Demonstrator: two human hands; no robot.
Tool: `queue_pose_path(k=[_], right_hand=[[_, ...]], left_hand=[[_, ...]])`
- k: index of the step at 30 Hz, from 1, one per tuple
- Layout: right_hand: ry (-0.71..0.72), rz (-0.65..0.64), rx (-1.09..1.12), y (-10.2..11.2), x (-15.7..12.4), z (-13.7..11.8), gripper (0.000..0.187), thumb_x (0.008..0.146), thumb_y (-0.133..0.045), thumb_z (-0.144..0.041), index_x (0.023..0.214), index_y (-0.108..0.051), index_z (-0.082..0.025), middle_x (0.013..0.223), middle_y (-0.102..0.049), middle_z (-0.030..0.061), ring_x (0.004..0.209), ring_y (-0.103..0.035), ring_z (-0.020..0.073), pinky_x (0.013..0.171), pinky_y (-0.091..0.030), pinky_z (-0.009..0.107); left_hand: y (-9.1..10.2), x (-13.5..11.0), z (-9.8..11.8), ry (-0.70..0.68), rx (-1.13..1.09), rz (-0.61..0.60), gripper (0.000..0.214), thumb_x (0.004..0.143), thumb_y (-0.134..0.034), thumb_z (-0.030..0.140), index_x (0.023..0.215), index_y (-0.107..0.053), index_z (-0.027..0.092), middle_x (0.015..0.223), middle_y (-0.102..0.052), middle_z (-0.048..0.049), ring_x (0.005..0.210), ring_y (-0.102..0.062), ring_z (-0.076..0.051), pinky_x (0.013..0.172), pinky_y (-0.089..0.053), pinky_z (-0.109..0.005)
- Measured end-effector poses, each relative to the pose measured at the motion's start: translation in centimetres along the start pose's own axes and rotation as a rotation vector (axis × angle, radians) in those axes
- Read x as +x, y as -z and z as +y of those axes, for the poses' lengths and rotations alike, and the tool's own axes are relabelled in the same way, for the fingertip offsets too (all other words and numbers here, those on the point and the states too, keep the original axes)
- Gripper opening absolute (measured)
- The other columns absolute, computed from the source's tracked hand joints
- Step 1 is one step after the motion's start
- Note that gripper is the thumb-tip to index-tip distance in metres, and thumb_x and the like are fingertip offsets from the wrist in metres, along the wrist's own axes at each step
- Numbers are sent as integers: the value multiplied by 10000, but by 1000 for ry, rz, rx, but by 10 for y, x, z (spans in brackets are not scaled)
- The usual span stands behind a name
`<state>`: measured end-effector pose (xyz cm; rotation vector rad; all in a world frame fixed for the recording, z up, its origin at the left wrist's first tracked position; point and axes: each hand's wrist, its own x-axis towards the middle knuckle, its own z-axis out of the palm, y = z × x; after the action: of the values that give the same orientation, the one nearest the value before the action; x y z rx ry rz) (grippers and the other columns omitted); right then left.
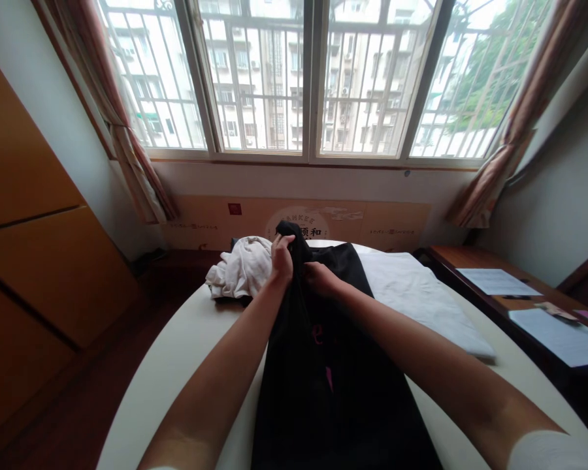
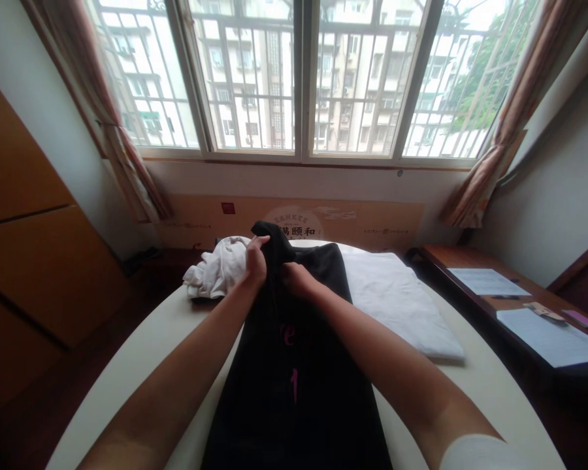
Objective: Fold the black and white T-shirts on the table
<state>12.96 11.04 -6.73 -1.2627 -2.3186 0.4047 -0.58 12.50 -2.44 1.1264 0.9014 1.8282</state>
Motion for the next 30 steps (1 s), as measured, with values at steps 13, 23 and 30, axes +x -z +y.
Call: queue_pose_path(k=[13, 23, 30], right_hand=[[-183, -144, -390, 59, -88, 70, 284, 924, -617, -149, 1133, -808, -170, 1280, -752, 162, 1284, -646, 355, 1133, -446, 456], [-217, -158, -403, 54, -125, 60, 411, 990, -453, -146, 1333, -672, -92, 1564, -526, 247, 1551, -362, 363, 1239, -277, 597], [-530, 137, -145, 68, -91, 63, 730, 1036, -478, -481, 1588, -322, -30, 1367, -669, 275, 1271, -648, 381, 997, -503, 432]], left_hand=[[-41, -73, -46, -185, 1066, -970, 533, 1063, -385, 558, 1430, -525, 199, 1388, -679, -133, 1342, -594, -301, 1266, -218, -550], [-35, -70, -50, -123, 1416, -949, 749, 1073, -271, 620, 1633, -389, 137, 1709, -300, -204, 1602, -255, -339, 1288, -169, -529], [-35, -73, -40, -201, 1379, -1085, 670, 1019, -506, 571, 1643, -375, 364, 1780, -110, -66, 1620, -137, -406, 1275, -101, -642]])
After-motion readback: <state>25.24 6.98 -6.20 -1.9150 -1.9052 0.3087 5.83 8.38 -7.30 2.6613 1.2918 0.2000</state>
